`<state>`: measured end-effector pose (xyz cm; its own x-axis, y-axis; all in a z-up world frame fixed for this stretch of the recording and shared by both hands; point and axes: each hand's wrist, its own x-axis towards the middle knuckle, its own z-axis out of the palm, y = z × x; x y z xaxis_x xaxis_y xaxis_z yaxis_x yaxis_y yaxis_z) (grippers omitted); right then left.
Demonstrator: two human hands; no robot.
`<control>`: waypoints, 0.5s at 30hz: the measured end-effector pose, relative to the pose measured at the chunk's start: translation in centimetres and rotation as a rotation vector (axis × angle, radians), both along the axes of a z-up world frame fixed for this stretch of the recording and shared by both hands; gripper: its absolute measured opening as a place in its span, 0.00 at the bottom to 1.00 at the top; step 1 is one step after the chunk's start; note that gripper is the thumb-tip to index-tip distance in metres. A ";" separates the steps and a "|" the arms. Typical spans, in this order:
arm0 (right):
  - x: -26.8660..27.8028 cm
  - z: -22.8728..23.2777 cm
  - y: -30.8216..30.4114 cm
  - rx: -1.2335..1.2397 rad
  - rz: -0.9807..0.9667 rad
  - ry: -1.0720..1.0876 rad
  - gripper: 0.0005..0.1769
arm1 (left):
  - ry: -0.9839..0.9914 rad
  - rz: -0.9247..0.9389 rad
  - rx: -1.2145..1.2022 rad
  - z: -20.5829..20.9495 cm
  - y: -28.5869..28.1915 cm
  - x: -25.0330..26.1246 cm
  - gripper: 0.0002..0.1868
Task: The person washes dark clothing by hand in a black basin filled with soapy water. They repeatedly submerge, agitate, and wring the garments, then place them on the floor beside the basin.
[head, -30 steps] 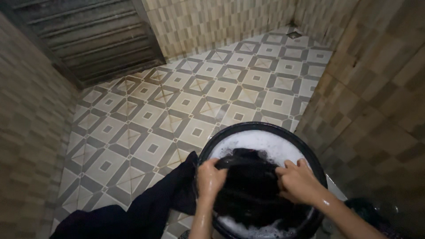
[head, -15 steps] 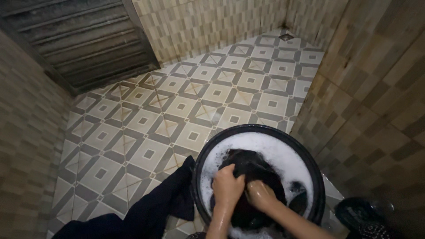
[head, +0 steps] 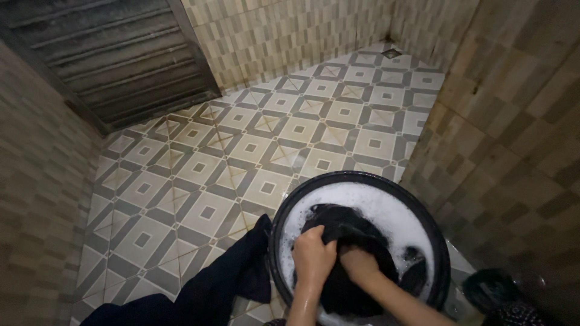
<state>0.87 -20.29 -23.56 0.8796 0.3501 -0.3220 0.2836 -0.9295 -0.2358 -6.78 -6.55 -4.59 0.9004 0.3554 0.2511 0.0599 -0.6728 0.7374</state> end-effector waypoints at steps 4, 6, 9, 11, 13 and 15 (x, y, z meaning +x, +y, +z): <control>-0.3 -0.6 -0.6 -0.144 0.083 -0.096 0.12 | 0.004 0.062 -0.003 0.3 0.9 0.3 0.21; -0.6 3.0 -1.4 -0.147 0.215 -0.153 0.11 | -0.001 0.090 -0.039 0.9 1.5 0.1 0.18; -0.2 12.8 -2.3 -0.008 0.430 -0.176 0.09 | -0.004 0.111 -0.126 2.0 2.9 0.7 0.13; -1.2 20.3 -2.8 0.105 0.526 -0.241 0.10 | 0.058 0.162 -0.186 1.8 3.2 1.2 0.14; -2.0 27.4 -3.0 0.267 0.515 -0.406 0.12 | 0.106 0.158 -0.180 0.7 3.4 1.9 0.18; -2.3 33.4 -3.6 0.458 0.427 -0.610 0.08 | 0.147 0.099 -0.255 -0.3 3.8 2.6 0.23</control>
